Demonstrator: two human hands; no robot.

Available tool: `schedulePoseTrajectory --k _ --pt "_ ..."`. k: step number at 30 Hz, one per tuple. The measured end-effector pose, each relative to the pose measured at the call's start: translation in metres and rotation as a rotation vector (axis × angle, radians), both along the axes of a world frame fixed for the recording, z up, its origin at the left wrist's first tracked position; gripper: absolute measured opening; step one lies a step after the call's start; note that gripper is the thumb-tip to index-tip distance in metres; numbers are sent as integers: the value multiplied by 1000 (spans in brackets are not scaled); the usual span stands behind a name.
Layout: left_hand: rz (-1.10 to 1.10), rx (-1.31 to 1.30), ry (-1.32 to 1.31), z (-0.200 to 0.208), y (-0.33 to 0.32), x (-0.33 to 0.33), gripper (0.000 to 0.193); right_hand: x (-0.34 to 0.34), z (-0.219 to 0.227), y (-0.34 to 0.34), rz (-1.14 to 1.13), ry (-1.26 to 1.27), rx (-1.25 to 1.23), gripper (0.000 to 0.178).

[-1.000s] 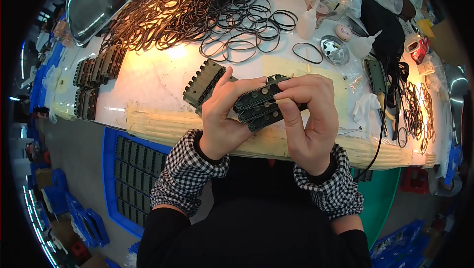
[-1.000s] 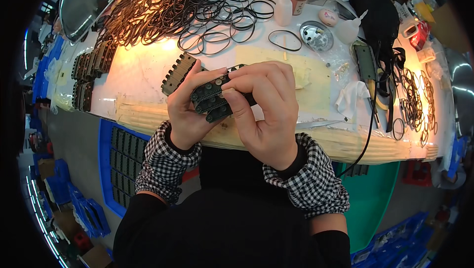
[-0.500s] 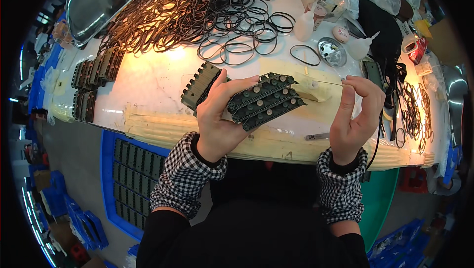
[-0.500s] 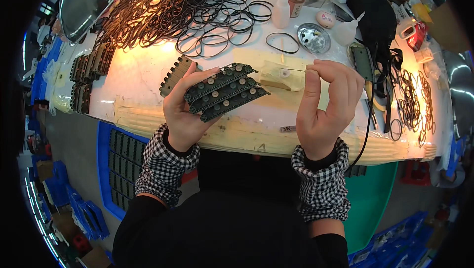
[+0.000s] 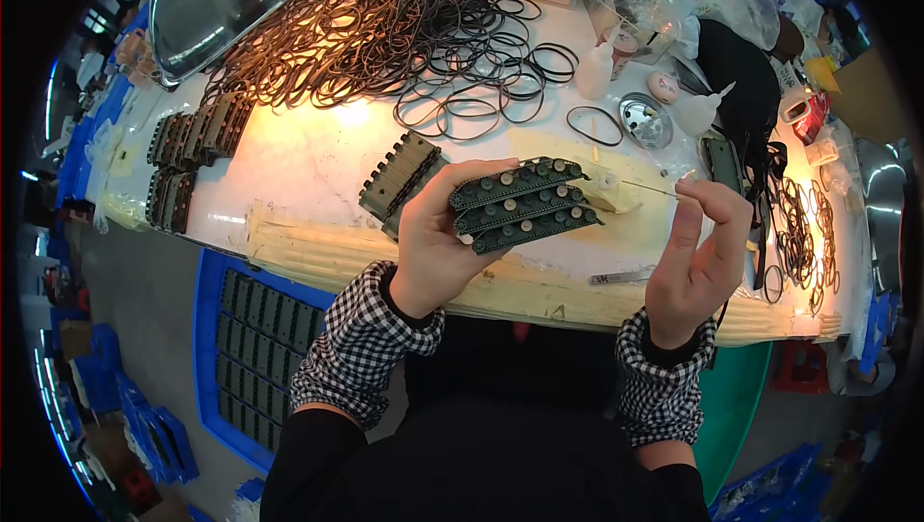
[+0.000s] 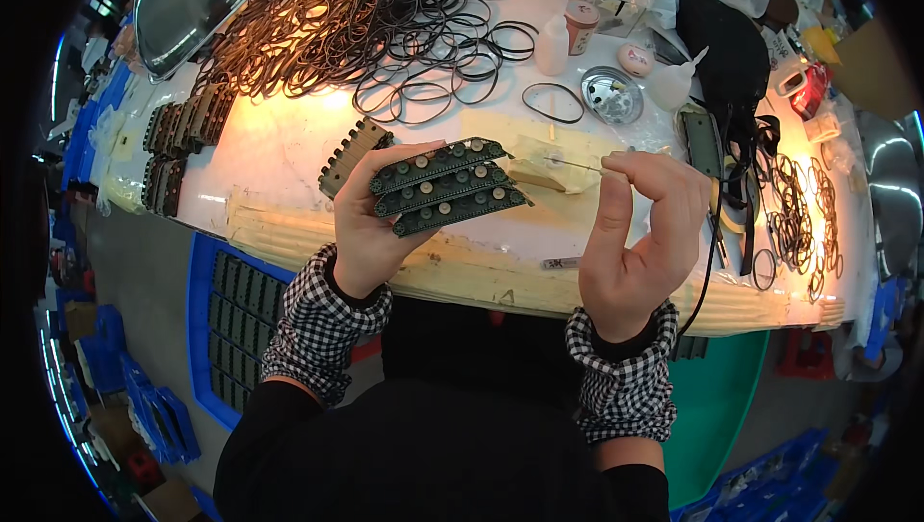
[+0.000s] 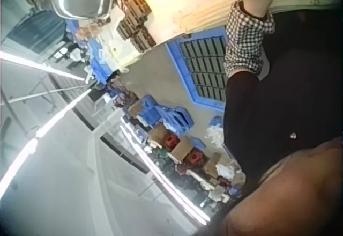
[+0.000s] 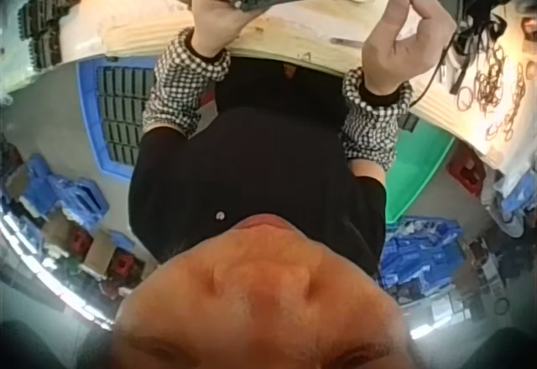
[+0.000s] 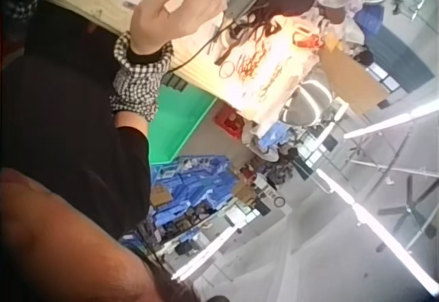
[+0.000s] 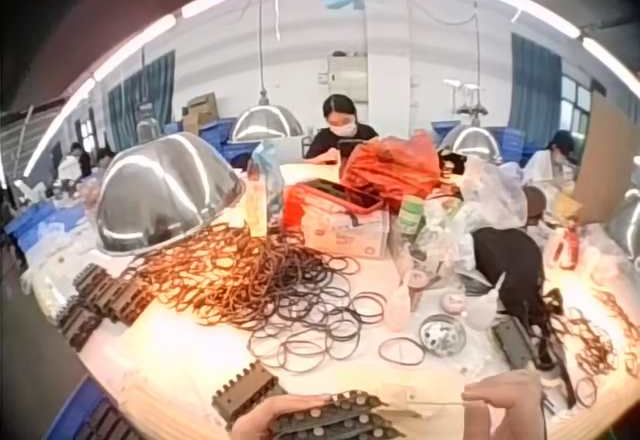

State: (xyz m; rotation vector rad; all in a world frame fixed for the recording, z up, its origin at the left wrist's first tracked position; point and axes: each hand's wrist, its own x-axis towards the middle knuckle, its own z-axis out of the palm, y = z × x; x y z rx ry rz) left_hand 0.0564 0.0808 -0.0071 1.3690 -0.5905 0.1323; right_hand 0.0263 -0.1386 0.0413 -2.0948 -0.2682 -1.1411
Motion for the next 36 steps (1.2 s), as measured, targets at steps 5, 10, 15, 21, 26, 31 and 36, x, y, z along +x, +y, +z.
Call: schedulePoseTrajectory --k 5,10,15,21,26,31,36 --pt "-67 -30 8 1 -11 -1 55 -9 9 16 295 115 247 8" --pt "-47 41 28 5 -11 -2 58 -12 8 27 412 249 361 15" --pt "-39 0 31 2 -11 -2 57 -12 -1 29 480 335 535 16" --pt "-41 16 19 4 -10 -2 55 -12 -1 28 470 344 480 16" --pt "-53 12 6 4 -10 -2 53 -7 7 32 448 272 258 7" --pt "-7 54 8 3 -11 -2 54 -6 7 37 436 249 85 6" --pt "4 35 24 1 -11 -3 54 -4 8 39 412 233 -63 7"
